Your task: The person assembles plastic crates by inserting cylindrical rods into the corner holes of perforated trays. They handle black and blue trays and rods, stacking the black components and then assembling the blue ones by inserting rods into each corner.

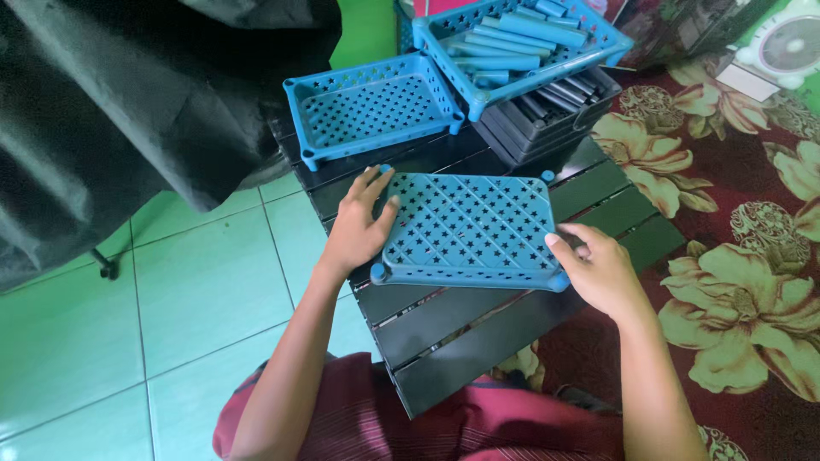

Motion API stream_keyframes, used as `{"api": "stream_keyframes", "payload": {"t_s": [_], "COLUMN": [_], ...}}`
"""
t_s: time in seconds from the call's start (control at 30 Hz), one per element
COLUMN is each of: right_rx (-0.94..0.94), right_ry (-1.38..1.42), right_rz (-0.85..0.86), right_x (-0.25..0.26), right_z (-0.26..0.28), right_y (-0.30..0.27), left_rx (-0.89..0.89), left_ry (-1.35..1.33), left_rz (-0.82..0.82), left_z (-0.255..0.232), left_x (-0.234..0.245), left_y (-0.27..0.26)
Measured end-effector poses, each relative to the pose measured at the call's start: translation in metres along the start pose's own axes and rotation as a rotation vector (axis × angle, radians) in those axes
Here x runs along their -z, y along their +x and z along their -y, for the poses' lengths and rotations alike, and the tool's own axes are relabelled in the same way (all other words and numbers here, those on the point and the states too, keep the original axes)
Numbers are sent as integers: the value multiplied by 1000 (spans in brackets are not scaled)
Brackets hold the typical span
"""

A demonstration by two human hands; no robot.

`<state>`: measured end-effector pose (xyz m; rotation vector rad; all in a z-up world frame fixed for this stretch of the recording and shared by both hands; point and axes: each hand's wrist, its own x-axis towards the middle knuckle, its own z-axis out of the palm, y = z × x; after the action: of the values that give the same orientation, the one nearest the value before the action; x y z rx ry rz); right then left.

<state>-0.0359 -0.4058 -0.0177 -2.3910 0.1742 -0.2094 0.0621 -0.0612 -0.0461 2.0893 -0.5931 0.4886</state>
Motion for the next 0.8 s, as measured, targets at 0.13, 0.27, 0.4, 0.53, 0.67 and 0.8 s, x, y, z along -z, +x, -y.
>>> {"api": "stream_keyframes", "payload": {"t_s": [0.13, 0.27, 0.4, 0.53, 0.67, 0.8], "right_rx": [121, 246, 472, 570, 563, 402], "right_ry": [48, 90, 52, 7, -130, -221], "right_rz": [-131, -252, -266, -167, -28, 240], "right_x": [3, 8, 13, 14, 10, 4], "right_z": [21, 51, 76, 98, 114, 125], "right_y": [9, 40, 96, 165, 219, 254], "left_rx": [89, 221, 241, 206, 250, 253], "left_ry": [-46, -12, 94, 115, 108, 98], "left_rz": [-51, -63, -42, -57, -27, -12], "left_z": [3, 1, 0, 1, -1, -3], "left_x": [-4, -8, -11, -11, -9, -7], "left_y": [0, 6, 11, 14, 14, 16]}}
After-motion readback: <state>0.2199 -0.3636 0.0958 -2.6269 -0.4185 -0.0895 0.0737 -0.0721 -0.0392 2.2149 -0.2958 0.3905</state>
